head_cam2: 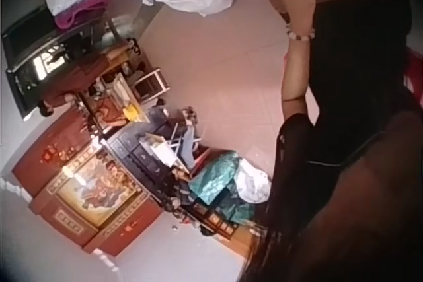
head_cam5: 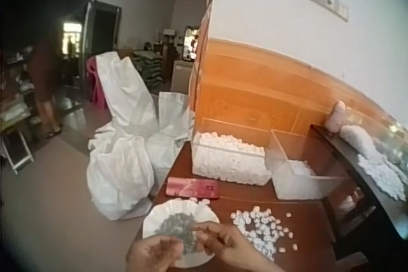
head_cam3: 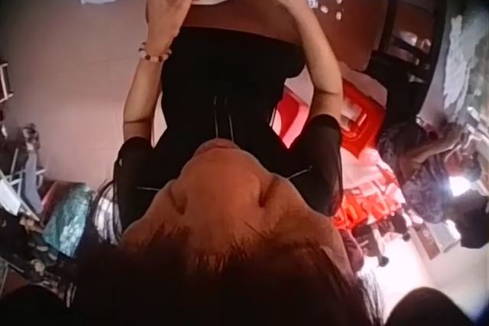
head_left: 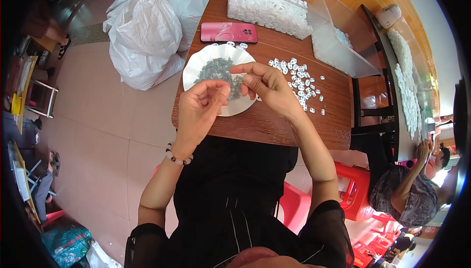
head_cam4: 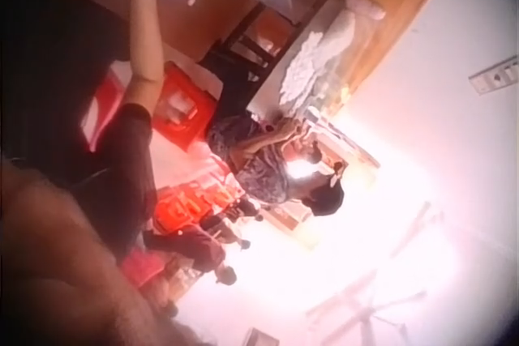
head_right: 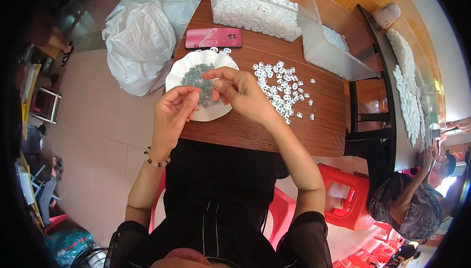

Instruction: Assembling small metal pins into white plastic housings on a wooden workbench.

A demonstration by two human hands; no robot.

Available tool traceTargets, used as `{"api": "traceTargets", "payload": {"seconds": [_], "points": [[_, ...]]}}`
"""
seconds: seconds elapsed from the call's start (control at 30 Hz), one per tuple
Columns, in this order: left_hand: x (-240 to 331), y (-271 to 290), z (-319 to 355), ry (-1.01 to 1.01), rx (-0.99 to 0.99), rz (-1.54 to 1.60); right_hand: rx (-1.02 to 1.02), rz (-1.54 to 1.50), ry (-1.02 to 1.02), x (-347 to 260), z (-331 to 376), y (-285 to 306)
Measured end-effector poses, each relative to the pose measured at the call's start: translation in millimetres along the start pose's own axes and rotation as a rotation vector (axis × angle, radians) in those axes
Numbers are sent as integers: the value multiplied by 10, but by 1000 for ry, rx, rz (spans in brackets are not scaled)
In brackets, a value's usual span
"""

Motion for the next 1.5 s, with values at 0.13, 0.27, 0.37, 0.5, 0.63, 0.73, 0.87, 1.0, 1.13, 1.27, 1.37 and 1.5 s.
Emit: {"api": "traceTargets", "payload": {"seconds": [0.13, 0.27, 0.37, 0.5, 0.63, 0.73, 0.87, 1.0, 1.13, 1.27, 1.37, 1.5], "points": [[32, -128, 25, -88, -62, -16, -11, -10, 3, -53, 82, -57], [18, -195, 35, -160, -79, -35, -55, -22, -14, -85, 149, -74], [-4, -196, 44, -131, -65, -67, -45, -10, 16, -92, 160, -76], [19, -175, 20, -108, -55, -107, 9, 69, 83, -109, 151, -50], [-59, -163, -19, 2, -82, 22, 71, 173, 94, -128, 141, 25], [-89, -217, 24, 46, -87, 0, 230, 539, 266, -81, 74, 103], [-201, -281, 133, 95, -127, -31, 258, 610, 243, 24, 100, 261], [-283, -404, 283, 148, -163, -26, 373, 680, 39, 59, 404, 756], [-399, -693, 439, 186, -297, 12, 540, 897, -82, 337, 981, 1483], [-608, -866, 569, 292, -395, 40, 552, 917, -185, 506, 1300, 1621], [-729, -916, 640, 337, -418, 50, 512, 937, -158, 570, 1333, 1550], [-784, -891, 668, 341, -399, 43, 507, 1000, -65, 644, 1243, 1498]]}}
Point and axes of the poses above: each hand's wrist, its own z-axis away from the middle knuckle, its own y-axis out of the back of the hand, x = y × z, the point moved 7 cm from there along -z, towards the middle knuckle, and after that the axes turned 3 degrees about z, right-handed, at the moved point
